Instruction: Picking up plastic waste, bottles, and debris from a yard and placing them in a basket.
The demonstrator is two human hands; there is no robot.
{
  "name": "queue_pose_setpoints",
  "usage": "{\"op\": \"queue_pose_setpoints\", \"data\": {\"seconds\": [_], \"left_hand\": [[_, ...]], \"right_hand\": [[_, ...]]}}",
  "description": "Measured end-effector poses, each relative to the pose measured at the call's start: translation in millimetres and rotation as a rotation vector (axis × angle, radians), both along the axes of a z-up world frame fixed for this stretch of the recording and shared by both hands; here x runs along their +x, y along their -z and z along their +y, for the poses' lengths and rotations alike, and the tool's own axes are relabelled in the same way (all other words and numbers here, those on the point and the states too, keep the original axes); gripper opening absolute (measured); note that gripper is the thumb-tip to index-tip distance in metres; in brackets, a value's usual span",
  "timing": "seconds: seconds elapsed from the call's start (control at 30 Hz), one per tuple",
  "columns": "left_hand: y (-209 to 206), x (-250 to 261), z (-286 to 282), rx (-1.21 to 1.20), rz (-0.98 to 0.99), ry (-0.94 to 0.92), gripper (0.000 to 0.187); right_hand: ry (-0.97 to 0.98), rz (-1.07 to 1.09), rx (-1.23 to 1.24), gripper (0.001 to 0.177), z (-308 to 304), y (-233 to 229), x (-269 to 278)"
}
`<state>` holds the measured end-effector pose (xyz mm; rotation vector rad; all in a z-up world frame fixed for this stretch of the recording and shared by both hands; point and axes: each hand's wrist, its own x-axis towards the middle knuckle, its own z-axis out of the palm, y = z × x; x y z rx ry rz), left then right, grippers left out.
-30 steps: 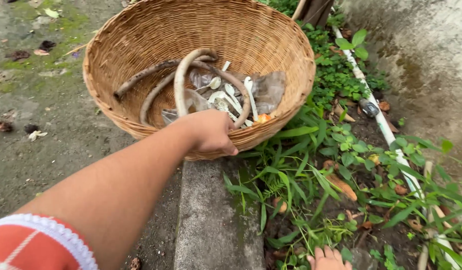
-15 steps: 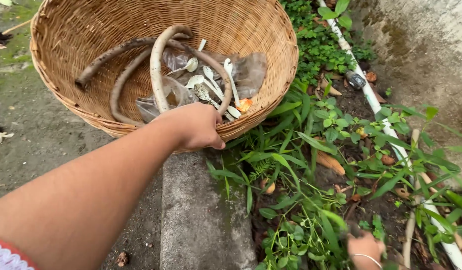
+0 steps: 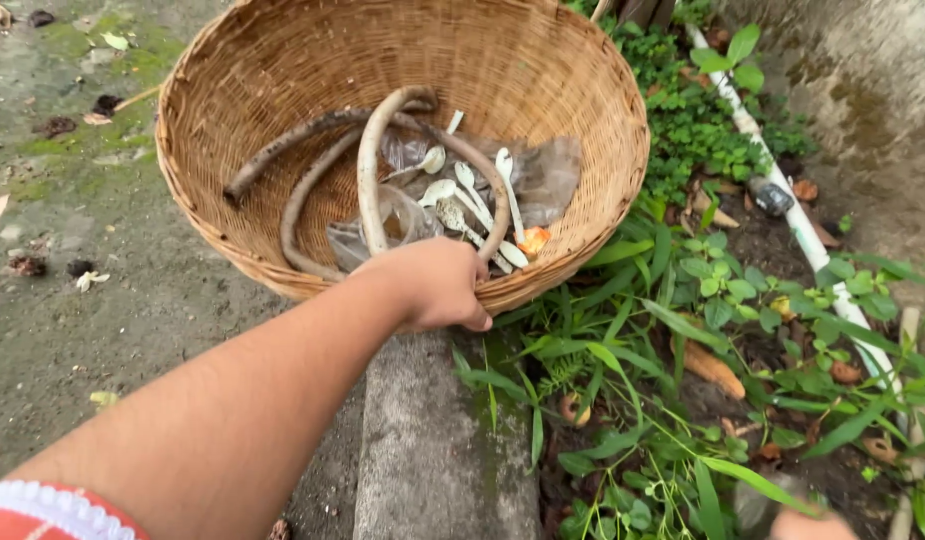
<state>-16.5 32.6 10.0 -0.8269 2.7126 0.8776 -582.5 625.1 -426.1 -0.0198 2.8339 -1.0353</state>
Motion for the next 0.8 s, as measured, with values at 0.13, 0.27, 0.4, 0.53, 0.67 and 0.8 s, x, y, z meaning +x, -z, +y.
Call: {"op": "queue_pose_setpoints", "data": {"seconds": [0.13,0.27,0.4,0.53,0.67,0.8], "left_hand": [[4,4,-6,0.017,0.020,0.006,0.053],[5,6,-7,0.010,0.030,0.021,0.048],[3,4,-5,-0.014,0.038,-0.001,0.046],[5,7,-5,-0.027,0.039,-0.003,0.046],[6,7,-4,-0.020,0.026,0.009,0.049],[7,5,-6,-0.038,0.028,0.014,0.050]], "right_hand": [[-0.015,0.739,0.155,0.017,-177,-222,158],[-0.265,1.075,-0.244,0.007,-318,-352,209],[-0.649,0.863,-0.771,0.023,-441,-463,311],[-1.173,0.520,-0.780,0.036,-494,-501,382],[-1.174,0.637,-0.406,0.023,-455,-472,344],[-0.770,0.524,0.035,0.031,-373,-400,300]]}}
